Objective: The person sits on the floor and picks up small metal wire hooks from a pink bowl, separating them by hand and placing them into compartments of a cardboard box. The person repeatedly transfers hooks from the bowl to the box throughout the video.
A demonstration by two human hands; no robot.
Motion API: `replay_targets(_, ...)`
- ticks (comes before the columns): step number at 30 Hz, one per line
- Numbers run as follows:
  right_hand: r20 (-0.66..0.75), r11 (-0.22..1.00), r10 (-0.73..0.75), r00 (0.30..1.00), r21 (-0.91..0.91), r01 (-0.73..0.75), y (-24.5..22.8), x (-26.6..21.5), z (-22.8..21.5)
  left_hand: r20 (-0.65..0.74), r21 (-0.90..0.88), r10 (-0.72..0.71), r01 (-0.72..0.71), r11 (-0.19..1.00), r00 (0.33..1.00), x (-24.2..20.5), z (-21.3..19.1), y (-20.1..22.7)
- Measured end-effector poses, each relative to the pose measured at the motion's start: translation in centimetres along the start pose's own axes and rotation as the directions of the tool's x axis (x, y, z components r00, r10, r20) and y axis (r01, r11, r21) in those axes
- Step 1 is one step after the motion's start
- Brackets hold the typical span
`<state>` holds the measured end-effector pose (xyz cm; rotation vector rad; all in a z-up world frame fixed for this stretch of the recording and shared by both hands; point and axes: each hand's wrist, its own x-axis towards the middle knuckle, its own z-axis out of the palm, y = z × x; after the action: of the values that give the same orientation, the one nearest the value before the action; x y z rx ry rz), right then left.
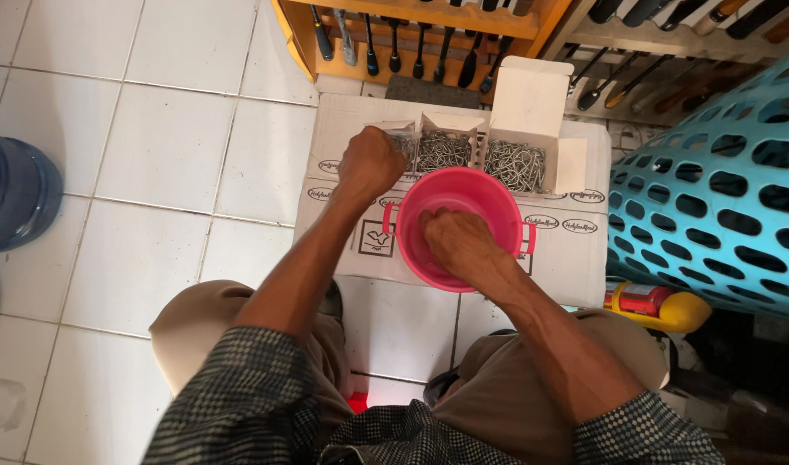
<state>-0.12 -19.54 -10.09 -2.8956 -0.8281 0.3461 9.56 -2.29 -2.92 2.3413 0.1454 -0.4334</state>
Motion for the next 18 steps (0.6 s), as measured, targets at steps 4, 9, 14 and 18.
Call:
replay_targets(4,0.060,0.999,-0.006,0.998,0.048,0.003,0.1,0.9,-0.9,0.057,0.056,0.043,-0.046,0.997,0.997,-1.8,-2.8,-1.1)
replay_targets(9,0.177,0.947,0.082,0.981,0.292,-0.132,-0.5,-0.1,-5.1,0.130,-0.249,0.116,-0.081,0.965,0.985,-7.7,-6.7,0.3)
replay_targets(14,0.256,0.880,0.154,0.954,0.404,-0.251,0.1,-1.4,-9.6,0.163,-0.607,0.144,-0.016,0.795,0.976,-10.7,-5.9,-0.3)
replay_targets(18,0.161,0.623,0.218,0.963,0.736,-0.264,0.8,-2.7,-11.6,0.129,-0.575,0.262,-0.143,0.806,0.956,-11.7,-4.8,-0.6)
